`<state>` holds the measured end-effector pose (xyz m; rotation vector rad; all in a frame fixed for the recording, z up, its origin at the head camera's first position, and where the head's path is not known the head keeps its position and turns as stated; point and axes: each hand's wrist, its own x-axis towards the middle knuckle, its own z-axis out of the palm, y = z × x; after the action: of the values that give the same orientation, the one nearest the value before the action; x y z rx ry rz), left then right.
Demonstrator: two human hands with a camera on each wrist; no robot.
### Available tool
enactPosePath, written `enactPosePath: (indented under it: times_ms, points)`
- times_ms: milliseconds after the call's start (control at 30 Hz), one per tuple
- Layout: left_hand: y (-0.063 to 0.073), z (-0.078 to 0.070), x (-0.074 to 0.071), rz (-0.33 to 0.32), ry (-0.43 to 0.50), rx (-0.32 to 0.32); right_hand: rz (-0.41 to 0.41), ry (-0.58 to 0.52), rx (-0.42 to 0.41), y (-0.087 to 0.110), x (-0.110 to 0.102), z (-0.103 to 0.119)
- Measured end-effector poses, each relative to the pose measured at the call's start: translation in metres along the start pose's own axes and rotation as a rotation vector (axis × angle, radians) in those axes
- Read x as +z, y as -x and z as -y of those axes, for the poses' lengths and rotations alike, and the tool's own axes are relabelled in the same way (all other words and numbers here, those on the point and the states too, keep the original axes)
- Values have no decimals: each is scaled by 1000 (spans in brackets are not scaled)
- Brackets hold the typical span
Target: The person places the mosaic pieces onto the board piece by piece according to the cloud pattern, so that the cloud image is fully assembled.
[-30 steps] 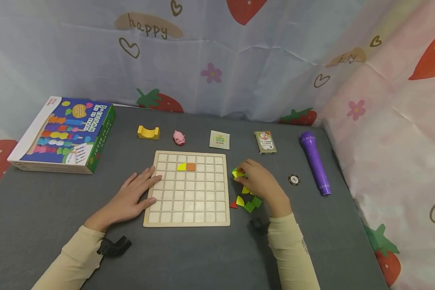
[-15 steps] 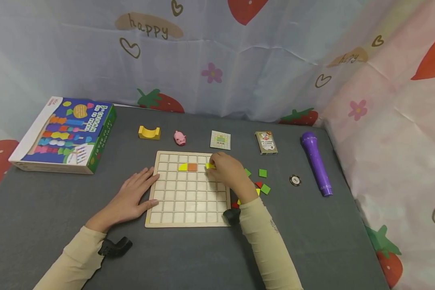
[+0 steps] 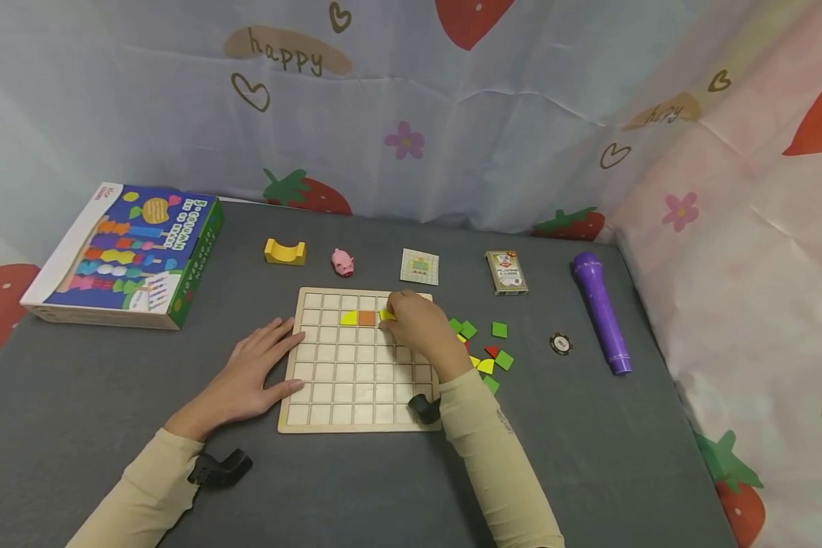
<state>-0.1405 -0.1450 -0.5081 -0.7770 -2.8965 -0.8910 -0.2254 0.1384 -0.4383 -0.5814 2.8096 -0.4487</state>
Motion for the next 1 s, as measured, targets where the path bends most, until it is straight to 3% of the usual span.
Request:
enactPosePath:
  times_ms: [167, 333, 733, 1000]
  points:
    - [-2, 0, 6, -20, -48, -23, -15, 13, -14, -1, 2, 1]
    - [-3, -1, 6, -72, -69, -2, -25, 32, -23, -1, 3, 2]
    - [-5, -1, 7, -48, -114, -11, 0, 61, -8, 1, 3, 4]
    - [-5, 0, 5, -43, -89, -19, 13, 25, 16, 25, -21, -12]
